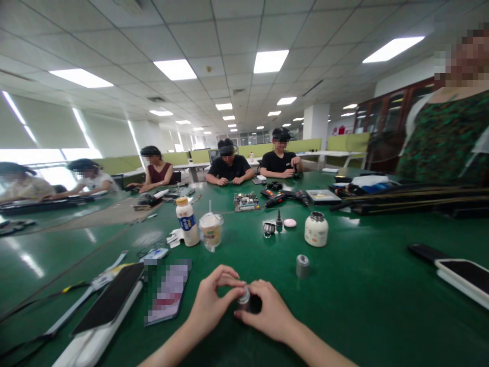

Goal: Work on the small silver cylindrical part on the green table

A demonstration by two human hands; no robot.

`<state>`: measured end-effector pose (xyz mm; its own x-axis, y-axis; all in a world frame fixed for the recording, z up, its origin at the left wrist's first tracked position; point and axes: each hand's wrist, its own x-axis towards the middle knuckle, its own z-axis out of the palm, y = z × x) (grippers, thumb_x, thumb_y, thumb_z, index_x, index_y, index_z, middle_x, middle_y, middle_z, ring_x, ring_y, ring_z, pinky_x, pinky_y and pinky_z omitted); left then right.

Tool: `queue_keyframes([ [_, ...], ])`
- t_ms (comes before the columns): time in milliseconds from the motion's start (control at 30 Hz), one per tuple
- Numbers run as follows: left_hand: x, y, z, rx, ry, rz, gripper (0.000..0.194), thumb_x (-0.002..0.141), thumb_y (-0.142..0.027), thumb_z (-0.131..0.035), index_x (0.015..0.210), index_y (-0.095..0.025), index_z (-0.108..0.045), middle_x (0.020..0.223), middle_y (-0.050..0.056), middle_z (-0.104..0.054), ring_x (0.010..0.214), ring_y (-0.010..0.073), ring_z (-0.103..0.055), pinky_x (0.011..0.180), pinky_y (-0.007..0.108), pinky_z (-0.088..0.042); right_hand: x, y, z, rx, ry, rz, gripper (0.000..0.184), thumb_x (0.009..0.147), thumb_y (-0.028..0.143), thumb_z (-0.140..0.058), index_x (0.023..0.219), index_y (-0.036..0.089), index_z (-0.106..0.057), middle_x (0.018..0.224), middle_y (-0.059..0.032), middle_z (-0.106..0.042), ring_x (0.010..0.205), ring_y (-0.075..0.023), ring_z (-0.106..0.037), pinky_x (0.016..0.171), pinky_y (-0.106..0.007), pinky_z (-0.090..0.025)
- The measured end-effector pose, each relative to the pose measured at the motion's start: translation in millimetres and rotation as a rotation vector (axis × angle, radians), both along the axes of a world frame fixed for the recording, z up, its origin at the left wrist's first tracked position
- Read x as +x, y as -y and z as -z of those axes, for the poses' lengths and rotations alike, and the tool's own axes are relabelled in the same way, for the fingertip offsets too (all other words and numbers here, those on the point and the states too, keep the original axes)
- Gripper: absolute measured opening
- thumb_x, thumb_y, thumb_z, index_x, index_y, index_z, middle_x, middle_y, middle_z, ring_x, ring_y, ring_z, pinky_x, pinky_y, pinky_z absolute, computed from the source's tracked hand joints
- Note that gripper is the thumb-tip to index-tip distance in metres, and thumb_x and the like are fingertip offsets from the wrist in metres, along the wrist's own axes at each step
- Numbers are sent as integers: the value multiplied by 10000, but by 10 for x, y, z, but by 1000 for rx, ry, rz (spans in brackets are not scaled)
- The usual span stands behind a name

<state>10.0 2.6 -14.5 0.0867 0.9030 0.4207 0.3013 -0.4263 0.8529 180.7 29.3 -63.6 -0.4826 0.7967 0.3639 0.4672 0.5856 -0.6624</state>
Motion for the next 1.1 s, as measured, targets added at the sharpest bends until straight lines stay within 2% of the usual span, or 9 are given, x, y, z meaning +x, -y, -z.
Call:
queue_keyframes([
  [100, 8, 15, -10, -1, -21, 15, 207, 753, -105, -708, 890, -215, -600, 797, 10, -793, 806, 216, -742, 803, 319, -539, 2, 6, -5, -5, -1, 4, 225, 735, 356, -778, 863, 207, -669, 882, -30, -691, 864, -242, -605, 813, -344, -434],
  [200, 7, 45, -26, 1, -60, 50, 284, 760, -82, -679, 996, -226, -612, 829, 12, -799, 841, 222, -739, 828, 334, -540, -1, 9, -5, -5, -6, -2, 229, 738, 342, -775, 905, 212, -688, 920, -42, -705, 890, -252, -612, 842, -361, -430],
  [367, -6, 108, -65, 24, -85, 168, 586, 766, -21, -572, 1300, -246, -481, 1118, 67, -747, 1086, 237, -675, 989, 396, -487, -7, 26, -56, -19, -53, -40, 190, 752, 280, -741, 929, 222, -704, 931, -35, -718, 895, -247, -627, 820, -347, -443],
  [467, 5, 107, -46, 55, -122, 139, 620, 746, -44, -617, 1311, -254, -471, 1241, 89, -679, 1120, 253, -647, 1016, 424, -460, -10, 37, -88, -18, -69, -59, 253, 755, 246, -721, 1007, 235, -704, 973, -40, -729, 923, -254, -633, 847, -364, -441],
  [567, 22, 67, 5, 68, -114, 53, 580, 720, -75, -694, 1243, -251, -516, 1128, 71, -715, 952, 226, -694, 939, 401, -498, -15, 37, -83, -16, -65, -43, 265, 755, 258, -724, 1019, 239, -704, 977, -44, -733, 922, -262, -635, 844, -372, -441],
  [700, 24, 14, 33, 29, -51, 40, 572, 729, -50, -667, 1239, -248, -500, 1050, 43, -732, 812, 175, -709, 836, 337, -529, -22, 28, -53, -15, -52, -25, 260, 735, 278, -760, 988, 250, -706, 973, -30, -730, 919, -265, -628, 855, -379, -421],
  [833, 25, 6, 32, -9, -17, 41, 586, 702, -40, -680, 1223, -236, -495, 1042, 43, -722, 753, 155, -709, 780, 309, -536, -25, 28, -52, -18, -39, -27, 244, 734, 292, -770, 967, 251, -709, 924, -19, -719, 892, -252, -614, 825, -355, -419],
  [1000, 16, 3, 34, 20, 20, 34, 568, 723, -73, -680, 1224, -231, -463, 923, 12, -722, 735, 157, -714, 740, 290, -532, -21, 32, -74, -29, -23, -16, 232, 735, 308, -776, 940, 226, -703, 912, -22, -704, 884, -244, -601, 810, -341, -417],
  [1100, -71, -62, 9, 39, 15, -11, 583, 729, -112, -700, 1237, -234, -443, 931, 15, -728, 746, 165, -722, 759, 301, -523, -15, 33, -95, -43, 2, -23, 193, 744, 335, -773, 882, 221, -703, 877, -19, -687, 857, -235, -591, 794, -329, -419],
])
